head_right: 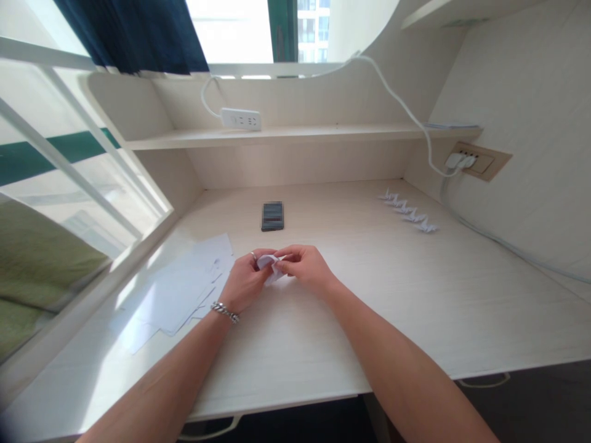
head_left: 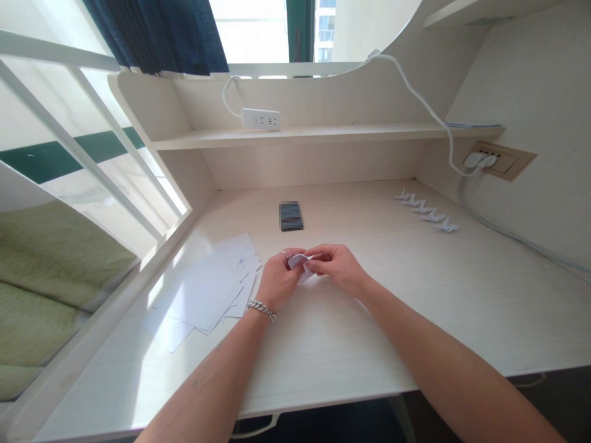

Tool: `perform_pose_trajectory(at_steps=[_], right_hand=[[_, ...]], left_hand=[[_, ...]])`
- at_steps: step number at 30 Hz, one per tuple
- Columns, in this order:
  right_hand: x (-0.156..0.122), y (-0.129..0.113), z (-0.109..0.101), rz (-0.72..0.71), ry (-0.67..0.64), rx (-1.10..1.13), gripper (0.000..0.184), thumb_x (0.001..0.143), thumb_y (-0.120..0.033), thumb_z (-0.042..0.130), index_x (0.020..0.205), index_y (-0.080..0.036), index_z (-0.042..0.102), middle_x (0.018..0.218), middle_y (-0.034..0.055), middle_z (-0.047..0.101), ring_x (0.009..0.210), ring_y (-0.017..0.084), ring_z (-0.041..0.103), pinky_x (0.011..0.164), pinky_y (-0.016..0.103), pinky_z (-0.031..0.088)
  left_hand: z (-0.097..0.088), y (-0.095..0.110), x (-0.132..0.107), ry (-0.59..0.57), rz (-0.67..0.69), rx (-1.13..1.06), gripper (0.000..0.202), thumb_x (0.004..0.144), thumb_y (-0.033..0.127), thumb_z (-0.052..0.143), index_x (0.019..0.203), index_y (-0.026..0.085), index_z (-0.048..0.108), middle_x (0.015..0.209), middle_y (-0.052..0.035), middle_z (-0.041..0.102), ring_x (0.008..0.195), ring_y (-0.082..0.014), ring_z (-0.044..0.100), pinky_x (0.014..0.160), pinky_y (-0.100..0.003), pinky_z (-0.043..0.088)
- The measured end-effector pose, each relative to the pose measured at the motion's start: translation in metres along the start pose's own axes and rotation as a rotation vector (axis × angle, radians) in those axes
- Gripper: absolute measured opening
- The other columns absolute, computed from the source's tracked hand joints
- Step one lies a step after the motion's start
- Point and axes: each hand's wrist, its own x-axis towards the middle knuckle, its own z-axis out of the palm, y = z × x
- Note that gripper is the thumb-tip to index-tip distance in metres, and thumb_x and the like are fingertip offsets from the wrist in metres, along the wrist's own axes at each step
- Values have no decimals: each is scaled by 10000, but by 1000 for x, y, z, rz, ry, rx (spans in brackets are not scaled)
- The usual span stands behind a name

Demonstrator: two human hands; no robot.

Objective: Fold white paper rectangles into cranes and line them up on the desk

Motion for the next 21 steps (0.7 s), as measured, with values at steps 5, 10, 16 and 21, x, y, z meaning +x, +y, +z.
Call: perform_pose_trajectory(at_steps=[5, 10, 16, 21], right_hand=[[-3, -8, 4, -88, 87, -161, 211, 717, -318, 715, 857, -165, 757, 791, 58, 726, 709, 168, 632, 672, 296, 475], [-3, -6, 7, -135, 165, -204, 156, 731, -275, 677, 817, -173, 757, 809, 57, 740, 753, 186, 656, 700, 302, 495], [-4, -9, 8, -173, 231, -228, 137, 730, -210, 640, 799, -178, 753, 803, 49, 748, 750, 191, 679, 718, 310, 517], [-3, -8, 7, -144, 207, -144, 114, 706, -213, 659, 768, -163, 740, 756, 49, 738, 712, 197, 682, 686, 315, 534]], left_hand=[[2, 1, 0, -6, -24, -81, 247, 764, 281, 626, 962, 164, 716, 929, -68, 741, 833, -193, 667, 700, -254, 496], [4, 1, 2, 37, -74, -172, 318, 710, 198, 624, 1011, 140, 707, 920, -76, 733, 781, -176, 660, 661, -249, 504], [6, 9, 0, 9, -209, -459, 373, 714, 222, 646, 1066, 104, 668, 884, -89, 718, 805, -195, 669, 714, -331, 563], [6, 11, -2, -32, -186, -493, 497, 639, 280, 792, 1066, 71, 647, 842, -98, 719, 734, -188, 675, 698, -329, 564]])
